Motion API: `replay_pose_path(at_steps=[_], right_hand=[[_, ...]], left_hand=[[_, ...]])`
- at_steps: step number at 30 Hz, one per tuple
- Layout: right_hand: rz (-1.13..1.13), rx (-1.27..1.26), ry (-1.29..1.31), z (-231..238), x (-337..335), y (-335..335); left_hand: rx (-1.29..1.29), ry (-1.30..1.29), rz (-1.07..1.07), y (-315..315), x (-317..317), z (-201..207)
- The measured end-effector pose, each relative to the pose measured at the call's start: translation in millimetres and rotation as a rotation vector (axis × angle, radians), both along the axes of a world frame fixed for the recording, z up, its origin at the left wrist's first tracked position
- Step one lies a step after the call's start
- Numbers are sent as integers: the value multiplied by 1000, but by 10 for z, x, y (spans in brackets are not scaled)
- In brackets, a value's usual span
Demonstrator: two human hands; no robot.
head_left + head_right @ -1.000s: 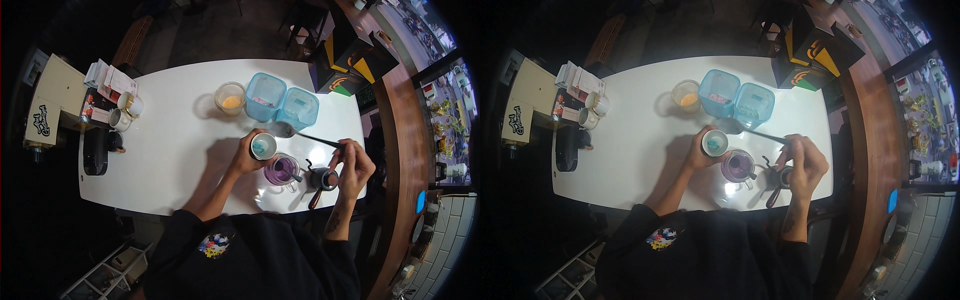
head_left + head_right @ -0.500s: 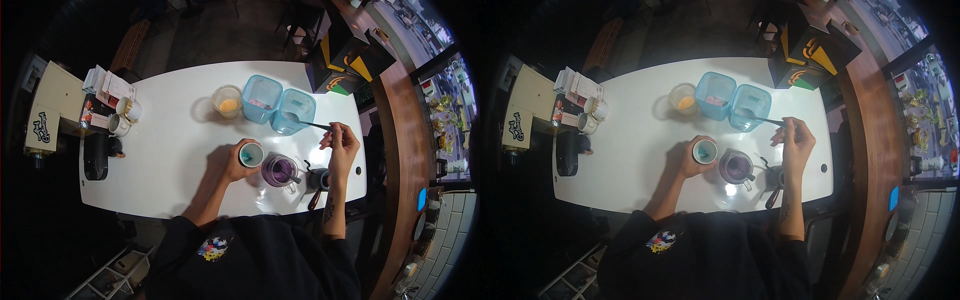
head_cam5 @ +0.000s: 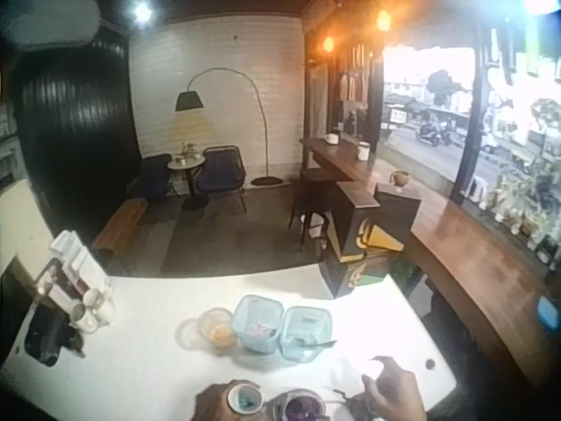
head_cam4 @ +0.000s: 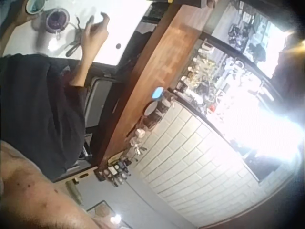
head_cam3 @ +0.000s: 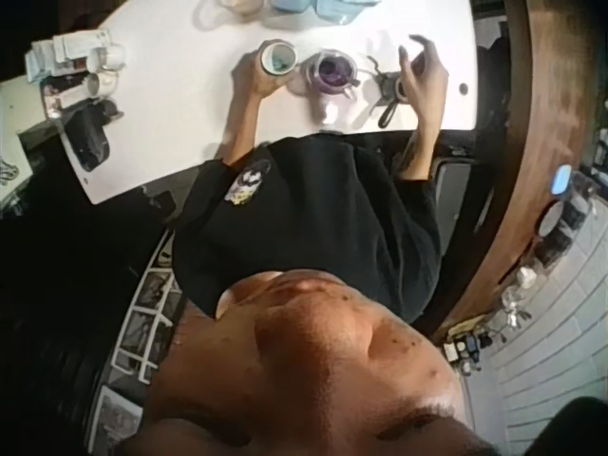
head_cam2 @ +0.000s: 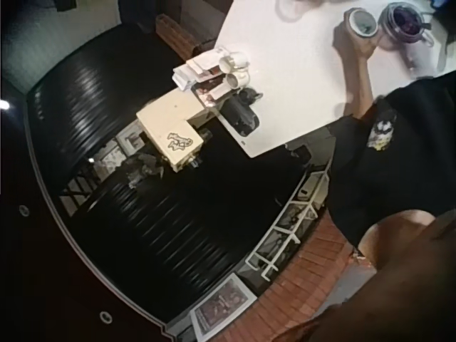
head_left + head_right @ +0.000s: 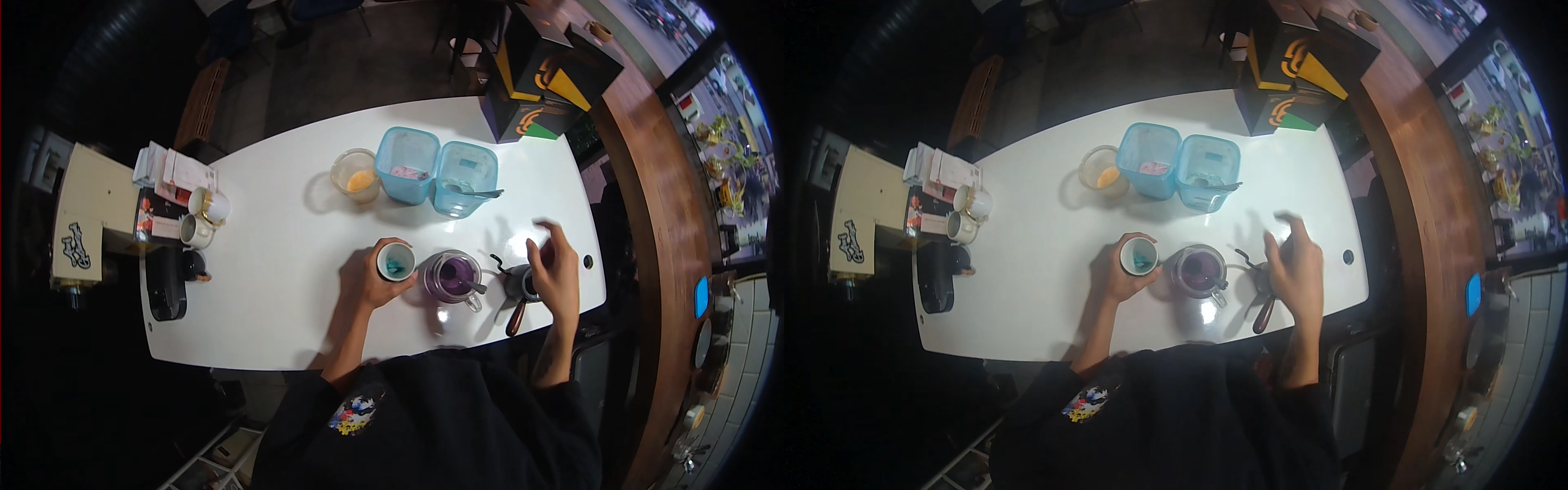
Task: The person clears used cups from a table onto a tray, carries the tray to a prep station, and then prepares a blue beverage in a small cup by adding powder from a container and stirring it.
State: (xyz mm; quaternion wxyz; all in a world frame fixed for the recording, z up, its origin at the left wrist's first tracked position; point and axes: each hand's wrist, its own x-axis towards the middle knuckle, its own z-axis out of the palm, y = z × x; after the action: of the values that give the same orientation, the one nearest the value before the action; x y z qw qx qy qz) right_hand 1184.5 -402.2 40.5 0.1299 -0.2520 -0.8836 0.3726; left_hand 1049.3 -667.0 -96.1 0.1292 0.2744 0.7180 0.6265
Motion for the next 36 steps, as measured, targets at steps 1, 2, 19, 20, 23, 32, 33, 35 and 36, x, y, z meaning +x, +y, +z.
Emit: replay_pose_path(at_steps=[1,2,19,20,23,32,33,35,36], right_hand=[[-20,94,-96,-39,197,35],[-41,90,-90,-84,356,-19],[-311,-62,-55,-862,740,-543],[-335,-103,-26,-834,719,-515],[-364,-134,182,-841,684,-416],[-111,-70,395,-119,520,-523],[-98,-67,379,-57,481,-584],[-18,-74,331,40,394,-747],[-3,-92,245,92,365,-814]], left_hand=[[-3,7,-20,8,-1,-7],[-20,38,-12,13,3,-15],[-2,-47,-16,158,39,18],[-1,-31,-17,128,35,5],[18,-27,11,87,39,-40],[-146,44,10,-90,79,-13],[-64,58,13,-89,102,-20],[-43,5,19,-178,133,-22],[-12,21,20,-217,140,-43]])
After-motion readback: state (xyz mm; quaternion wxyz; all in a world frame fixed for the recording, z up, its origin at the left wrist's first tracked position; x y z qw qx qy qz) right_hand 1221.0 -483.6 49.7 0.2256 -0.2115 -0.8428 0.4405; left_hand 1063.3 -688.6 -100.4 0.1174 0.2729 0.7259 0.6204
